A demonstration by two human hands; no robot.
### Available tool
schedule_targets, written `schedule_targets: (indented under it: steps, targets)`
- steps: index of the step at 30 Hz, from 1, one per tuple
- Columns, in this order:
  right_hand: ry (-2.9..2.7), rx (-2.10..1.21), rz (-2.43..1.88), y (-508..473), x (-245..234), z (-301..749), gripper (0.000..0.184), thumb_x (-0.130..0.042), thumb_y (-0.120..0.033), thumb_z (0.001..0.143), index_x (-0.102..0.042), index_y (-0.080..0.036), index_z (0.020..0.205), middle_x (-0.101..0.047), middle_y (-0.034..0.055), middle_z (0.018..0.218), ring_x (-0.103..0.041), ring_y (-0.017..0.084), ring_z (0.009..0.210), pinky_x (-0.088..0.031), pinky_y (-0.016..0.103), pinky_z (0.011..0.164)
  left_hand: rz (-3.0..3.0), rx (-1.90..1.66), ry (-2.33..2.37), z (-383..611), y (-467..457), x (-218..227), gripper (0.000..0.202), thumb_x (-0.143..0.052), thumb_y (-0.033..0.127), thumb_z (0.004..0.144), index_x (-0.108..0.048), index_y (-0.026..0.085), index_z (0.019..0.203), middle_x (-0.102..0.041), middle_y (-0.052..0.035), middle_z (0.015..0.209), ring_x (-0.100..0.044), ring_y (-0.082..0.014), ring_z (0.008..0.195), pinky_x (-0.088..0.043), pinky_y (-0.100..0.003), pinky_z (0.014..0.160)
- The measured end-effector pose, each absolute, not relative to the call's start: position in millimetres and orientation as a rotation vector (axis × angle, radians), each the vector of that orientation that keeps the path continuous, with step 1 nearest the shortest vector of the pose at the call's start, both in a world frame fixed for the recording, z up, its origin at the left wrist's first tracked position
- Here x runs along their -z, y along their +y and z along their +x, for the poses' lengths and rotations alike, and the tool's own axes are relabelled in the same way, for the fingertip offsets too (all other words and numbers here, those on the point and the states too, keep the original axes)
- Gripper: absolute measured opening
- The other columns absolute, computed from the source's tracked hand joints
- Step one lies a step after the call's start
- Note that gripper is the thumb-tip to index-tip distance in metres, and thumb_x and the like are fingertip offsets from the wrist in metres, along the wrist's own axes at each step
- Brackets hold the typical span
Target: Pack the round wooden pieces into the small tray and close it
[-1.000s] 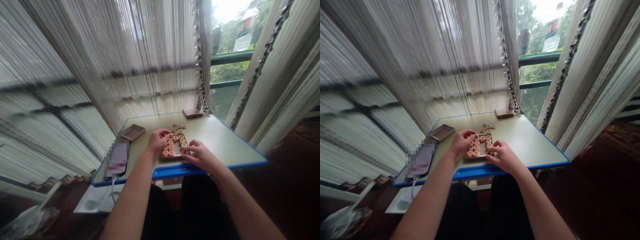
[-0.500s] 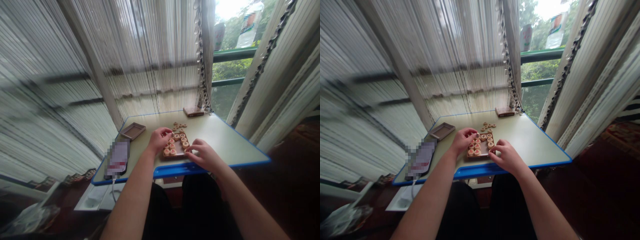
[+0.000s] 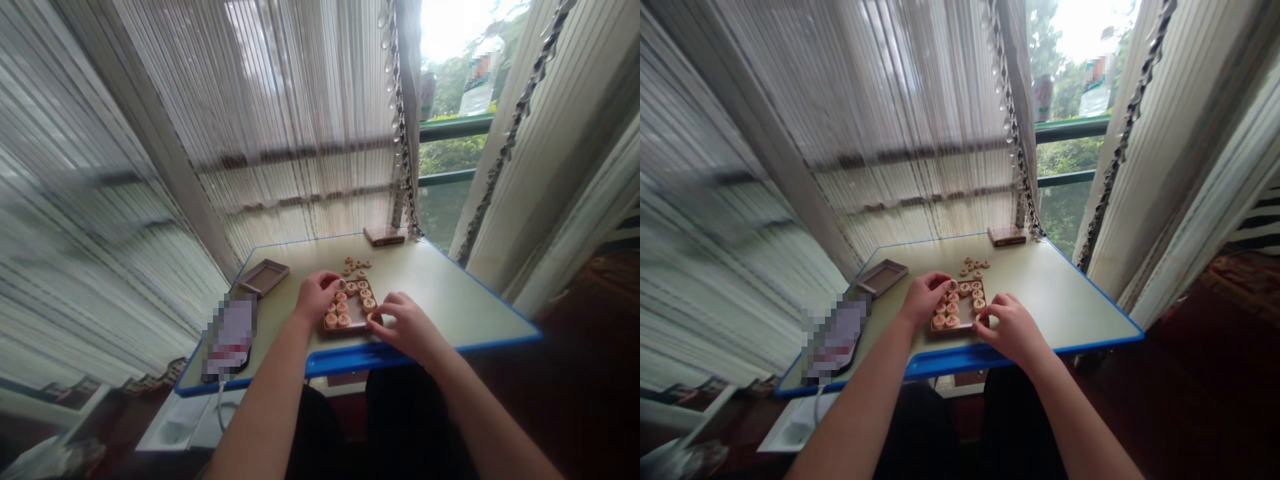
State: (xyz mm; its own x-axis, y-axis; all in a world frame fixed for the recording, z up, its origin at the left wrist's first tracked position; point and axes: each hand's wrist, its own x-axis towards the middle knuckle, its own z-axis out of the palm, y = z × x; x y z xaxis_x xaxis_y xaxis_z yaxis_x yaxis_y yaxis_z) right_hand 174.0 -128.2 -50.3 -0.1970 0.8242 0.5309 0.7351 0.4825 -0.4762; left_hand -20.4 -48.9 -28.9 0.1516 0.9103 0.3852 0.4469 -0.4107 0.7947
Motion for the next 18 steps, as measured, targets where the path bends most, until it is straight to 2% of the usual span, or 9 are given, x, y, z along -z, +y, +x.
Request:
schedule_targets:
  steps: [7, 12, 18]
  targets:
    - [-2.025, -0.206, -1.293, -130.8, 47.1, 174.4, 0.016, -0.056, -0.035, 0.076, -0.066, -0.023, 0.081, -0.053, 0.0043, 0.079, -0.052, 0.019, 0.082, -0.043, 0.033, 0.076, 1.812, -1.217, 1.224, -19.5, -49.4, 28.0, 0.023, -0.062, 0.035, 0.069, -0.067, 0.015, 0.08, -0.069, -0.0063, 0.076, -0.063, -0.016, 0.069, -0.05, -0.026, 0.063]
    - [-2.027, -0.236, -1.262, -129.2, 48.9, 174.9, 0.015, -0.056, -0.034, 0.075, -0.065, -0.022, 0.079, -0.053, 0.0036, 0.078, -0.053, 0.018, 0.082, -0.044, 0.032, 0.076, 1.734, -1.239, 1.203, -18.2, -50.6, 27.0, 0.022, -0.064, 0.034, 0.068, -0.066, 0.014, 0.077, -0.068, -0.0056, 0.073, -0.062, -0.0155, 0.069, -0.05, -0.026, 0.062]
    - [-1.919, -0.204, -1.248, -129.9, 48.3, 176.7, 0.017, -0.055, -0.032, 0.076, -0.06, -0.021, 0.088, -0.053, 0.0028, 0.078, -0.053, 0.017, 0.076, -0.045, 0.031, 0.071, 1.592, -1.143, 1.009, -16.5, -61.1, 17.0, 0.029, -0.073, 0.031, 0.06, -0.063, 0.012, 0.079, -0.067, -0.0054, 0.073, -0.062, -0.0141, 0.065, -0.051, -0.027, 0.062]
